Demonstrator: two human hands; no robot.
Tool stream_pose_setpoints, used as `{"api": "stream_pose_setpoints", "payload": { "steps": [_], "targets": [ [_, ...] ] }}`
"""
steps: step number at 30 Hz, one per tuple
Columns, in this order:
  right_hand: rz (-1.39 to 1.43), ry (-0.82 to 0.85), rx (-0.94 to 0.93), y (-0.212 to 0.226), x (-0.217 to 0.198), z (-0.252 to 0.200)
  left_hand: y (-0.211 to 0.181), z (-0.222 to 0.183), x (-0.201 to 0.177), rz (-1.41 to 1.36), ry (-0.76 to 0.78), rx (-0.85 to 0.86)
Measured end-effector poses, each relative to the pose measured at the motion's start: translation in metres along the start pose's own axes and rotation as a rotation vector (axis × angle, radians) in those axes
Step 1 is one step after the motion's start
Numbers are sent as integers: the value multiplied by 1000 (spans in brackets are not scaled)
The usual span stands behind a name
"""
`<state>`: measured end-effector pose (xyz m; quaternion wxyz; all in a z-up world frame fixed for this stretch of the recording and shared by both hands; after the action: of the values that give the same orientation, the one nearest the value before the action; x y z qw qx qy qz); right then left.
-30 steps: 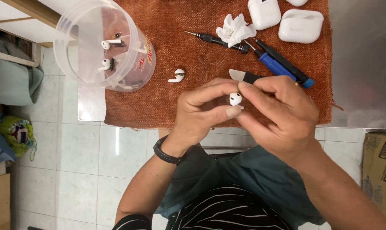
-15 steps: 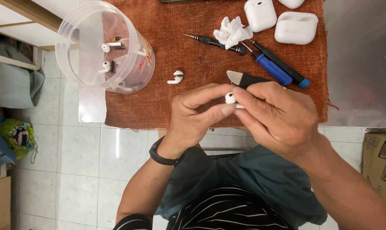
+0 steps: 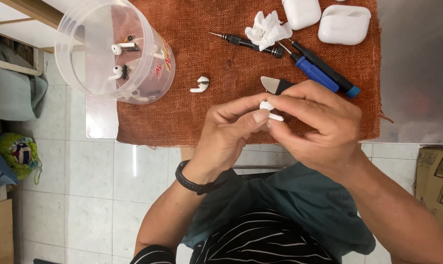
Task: Repairing wireless earbuds by assembling small internal components on a workbench
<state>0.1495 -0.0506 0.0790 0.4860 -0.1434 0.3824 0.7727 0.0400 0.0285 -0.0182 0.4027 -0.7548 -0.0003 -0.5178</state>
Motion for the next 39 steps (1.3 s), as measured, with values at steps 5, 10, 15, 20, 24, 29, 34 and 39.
{"api": "stream_pose_setpoints", "payload": {
  "steps": [5, 10, 15, 20, 24, 29, 34, 39],
  "targets": [
    [20, -54, 32, -8, 10, -12, -11, -1, 6, 260, -61, 106],
    [22, -52, 65, -13, 12, -16, -12, 1, 0, 321, -74, 131],
    [44, -74, 107, -18, 13, -19, -12, 4, 1, 393, 7, 60],
    [73, -46, 106, -18, 12, -20, -17, 1, 5, 489, 73, 110],
    [69, -44, 87, -18, 13, -20, -30, 0, 16, 671, 139, 277],
    [69, -57, 35, -21, 18, -26, -37, 2, 18, 747, 175, 327],
    [23, -43, -28, -19, 19, -28, -40, 3, 20, 835, 186, 326],
    [41, -11, 39, -21, 20, -20, -43, 6, 26, 853, 178, 348]
  ]
}}
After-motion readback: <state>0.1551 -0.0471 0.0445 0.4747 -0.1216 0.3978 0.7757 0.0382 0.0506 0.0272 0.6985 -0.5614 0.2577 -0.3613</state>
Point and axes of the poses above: each hand's wrist, its own z-axis towards the middle knuckle, its own x-axis out of the palm, y = z × x, the point moved 7 cm from there along z, towards the middle knuckle, and after that the axes turned 11 degrees about -z, right-handed, at the moved point
